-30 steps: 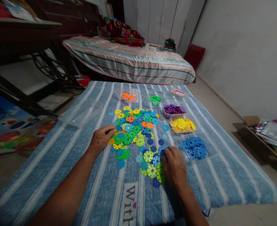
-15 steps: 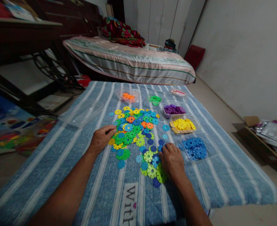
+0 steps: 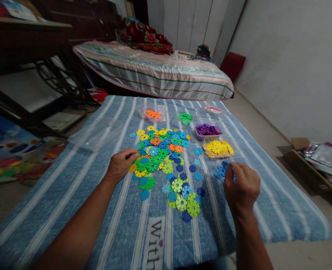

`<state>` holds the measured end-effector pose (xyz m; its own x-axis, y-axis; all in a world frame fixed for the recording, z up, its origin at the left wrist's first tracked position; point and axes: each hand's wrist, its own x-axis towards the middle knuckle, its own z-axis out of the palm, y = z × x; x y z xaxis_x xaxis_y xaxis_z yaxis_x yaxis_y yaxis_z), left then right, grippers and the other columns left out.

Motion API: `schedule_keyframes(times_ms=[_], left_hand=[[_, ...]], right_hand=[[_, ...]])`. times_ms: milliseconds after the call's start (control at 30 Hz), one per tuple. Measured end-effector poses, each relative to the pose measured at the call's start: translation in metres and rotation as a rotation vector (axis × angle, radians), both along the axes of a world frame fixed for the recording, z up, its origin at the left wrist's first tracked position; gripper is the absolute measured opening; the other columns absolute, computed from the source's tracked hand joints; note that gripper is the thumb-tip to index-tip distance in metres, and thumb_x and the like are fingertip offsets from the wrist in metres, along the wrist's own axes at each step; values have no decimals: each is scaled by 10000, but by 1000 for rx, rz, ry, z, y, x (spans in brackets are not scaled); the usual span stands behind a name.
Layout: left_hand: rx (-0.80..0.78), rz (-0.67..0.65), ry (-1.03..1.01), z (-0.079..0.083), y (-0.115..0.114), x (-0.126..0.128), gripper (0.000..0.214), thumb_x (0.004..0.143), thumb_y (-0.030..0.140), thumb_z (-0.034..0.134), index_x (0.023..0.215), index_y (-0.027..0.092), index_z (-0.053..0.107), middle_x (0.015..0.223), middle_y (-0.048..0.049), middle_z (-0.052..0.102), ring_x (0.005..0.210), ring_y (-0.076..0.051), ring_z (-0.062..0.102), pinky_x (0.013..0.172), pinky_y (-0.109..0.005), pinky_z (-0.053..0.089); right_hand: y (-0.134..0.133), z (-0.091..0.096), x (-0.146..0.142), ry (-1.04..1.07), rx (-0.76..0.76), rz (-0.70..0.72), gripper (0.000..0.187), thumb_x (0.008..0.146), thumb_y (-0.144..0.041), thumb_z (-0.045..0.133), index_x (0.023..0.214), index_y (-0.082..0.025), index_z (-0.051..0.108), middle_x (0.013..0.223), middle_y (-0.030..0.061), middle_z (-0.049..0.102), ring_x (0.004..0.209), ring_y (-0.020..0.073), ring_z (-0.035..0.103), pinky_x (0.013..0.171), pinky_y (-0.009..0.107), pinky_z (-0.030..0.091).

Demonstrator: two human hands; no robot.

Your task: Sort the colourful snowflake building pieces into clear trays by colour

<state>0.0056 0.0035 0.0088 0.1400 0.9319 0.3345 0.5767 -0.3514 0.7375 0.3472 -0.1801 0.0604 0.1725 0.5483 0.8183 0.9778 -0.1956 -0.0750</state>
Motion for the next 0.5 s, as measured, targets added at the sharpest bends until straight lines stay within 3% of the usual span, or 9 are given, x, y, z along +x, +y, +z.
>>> schedule_keyframes(times_ms=[67, 100, 200, 267, 367, 500], left_hand=[[-5, -1, 3, 0, 0, 0, 252, 780, 347, 522, 823, 193, 717, 957, -32, 735, 934, -202, 667, 914, -284, 501], [-6, -2, 4, 1, 0, 0, 249, 779, 345, 522, 821, 196, 716, 956, -30, 736, 937, -202, 666, 915, -284, 501], [-4, -3, 2, 0, 0, 0, 238, 778, 344, 523, 813, 203, 712, 946, -23, 736, 941, -201, 662, 913, -283, 501], [2, -5, -1, 0, 0, 0, 238, 779, 345, 525, 810, 203, 713, 939, -22, 736, 936, -202, 661, 905, -284, 504], [4, -6, 0, 0, -1, 0, 232, 778, 344, 528, 805, 208, 715, 923, -17, 736, 926, -200, 662, 893, -283, 509], [5, 1, 0, -1, 0, 0, 227, 774, 342, 534, 810, 213, 717, 928, -14, 738, 922, -197, 664, 895, -284, 510]], right_hand=[[-4, 0, 3, 19, -5, -12, 162, 891, -259, 547, 879, -155, 670, 806, 107, 698, 775, 245, 645, 747, 389, 501], [-7, -3, 1, 53, -37, 50, 163, 892, -274, 552, 909, -160, 668, 824, 103, 699, 786, 241, 650, 753, 386, 510], [-21, -18, -16, 171, -250, 395, 227, 894, -338, 564, 1049, -192, 642, 988, 104, 694, 928, 237, 655, 827, 388, 537], [-33, -32, -32, 172, -423, 542, 336, 876, -396, 583, 1151, -203, 612, 1165, 127, 647, 1078, 263, 613, 891, 425, 534], [-45, -52, -52, 146, -569, 591, 496, 829, -471, 624, 1239, -194, 578, 1299, 162, 575, 1193, 324, 544, 922, 499, 520], [-40, -69, -65, 142, -567, 546, 521, 839, -453, 610, 1284, -188, 553, 1340, 186, 541, 1238, 359, 501, 960, 558, 482]])
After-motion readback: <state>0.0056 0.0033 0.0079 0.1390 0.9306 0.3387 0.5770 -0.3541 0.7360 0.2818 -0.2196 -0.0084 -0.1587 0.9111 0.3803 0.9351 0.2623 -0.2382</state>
